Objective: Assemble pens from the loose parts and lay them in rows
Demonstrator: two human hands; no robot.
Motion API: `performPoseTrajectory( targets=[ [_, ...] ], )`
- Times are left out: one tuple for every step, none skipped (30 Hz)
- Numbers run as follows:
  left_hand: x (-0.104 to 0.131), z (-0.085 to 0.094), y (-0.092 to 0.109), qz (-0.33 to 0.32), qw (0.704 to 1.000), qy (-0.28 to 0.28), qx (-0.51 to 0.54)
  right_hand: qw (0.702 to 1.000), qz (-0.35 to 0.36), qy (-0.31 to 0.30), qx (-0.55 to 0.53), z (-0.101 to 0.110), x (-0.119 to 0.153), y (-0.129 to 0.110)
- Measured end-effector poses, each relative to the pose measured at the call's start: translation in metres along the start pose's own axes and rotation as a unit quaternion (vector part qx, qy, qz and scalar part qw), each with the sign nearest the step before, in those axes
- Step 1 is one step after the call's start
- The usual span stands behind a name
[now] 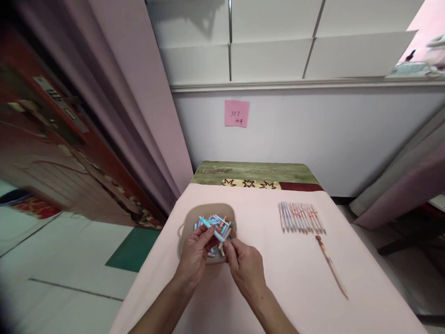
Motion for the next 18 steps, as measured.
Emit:
performPoseTrajectory(
  targets=[
    [-0.001,0.001,0.0,-0.006,1.0,0.008,-0.01,1.0,-0.003,0.007,-0.004,0.0,0.0,0.0],
    [-0.002,0.002,0.0,-0.012,1.0,0.014,-0.019,1.0,-0.004,0.018,-0.004,0.0,-0.001,-0.001],
    [-0.002,0.002,0.0,-0.018,0.999,0.016,-0.027,1.0,-0.006,0.028,-0.005,-0.001,-0.001,-0.001],
    [-0.003,0.003,0.0,-0.022,0.999,0.016,-0.033,0.999,-0.007,0.033,-0.011,-0.002,-0.001,-0.001],
    [-0.004,0.003,0.001,-0.024,0.999,0.013,-0.037,0.999,-0.01,0.035,-0.024,-0.003,-0.001,-0.001],
    [-0.005,0.004,0.002,-0.026,0.999,0.008,-0.038,0.998,-0.016,0.033,-0.048,-0.005,-0.001,0.0],
    [-0.005,0.005,0.003,-0.027,0.999,0.001,-0.04,0.996,-0.027,0.023,-0.086,-0.007,-0.001,0.001],
    [-0.005,0.005,0.003,-0.027,0.999,-0.006,-0.043,0.99,-0.045,0.007,-0.135,-0.01,0.0,0.002],
    [-0.005,0.006,0.004,-0.026,0.998,-0.013,-0.049,0.979,-0.067,-0.015,-0.19,-0.013,0.0,0.004],
    [-0.005,0.007,0.005,-0.025,0.998,-0.019,-0.055,0.965,-0.09,-0.039,-0.244,-0.016,0.0,0.005],
    [-0.005,0.007,0.005,-0.024,0.997,-0.023,-0.062,0.95,-0.107,-0.061,-0.287,-0.018,0.0,0.007],
    [-0.005,0.008,0.004,-0.022,0.997,-0.024,-0.07,0.94,-0.115,-0.077,-0.312,-0.021,-0.001,0.008],
    [-0.004,0.007,0.004,-0.019,0.996,-0.022,-0.079,0.937,-0.114,-0.082,-0.319,-0.022,-0.002,0.009],
    [-0.004,0.007,0.005,-0.016,0.996,-0.02,-0.088,0.942,-0.105,-0.077,-0.31,-0.023,-0.004,0.009],
    [-0.005,0.006,0.006,-0.01,0.995,-0.023,-0.1,0.95,-0.093,-0.066,-0.291,-0.023,-0.005,0.009],
    [-0.006,0.005,0.009,-0.001,0.993,-0.034,-0.113,0.958,-0.082,-0.055,-0.271,-0.022,-0.008,0.008],
    [-0.008,0.005,0.013,0.006,0.991,-0.048,-0.125,0.962,-0.075,-0.045,-0.259,-0.021,-0.01,0.007],
    [-0.011,0.005,0.02,0.007,0.989,-0.062,-0.136,0.962,-0.075,-0.037,-0.261,-0.019,-0.012,0.006]
  ],
)
Point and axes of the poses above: each hand's wrist, its own x-axis away from the middle knuckle, its own z-axis out of the back of the hand, y = z × x, the point moved 1 cm from there along -x, towards the middle knuckle, and after that the axes turned 7 degrees about y, right-handed, at the moved point
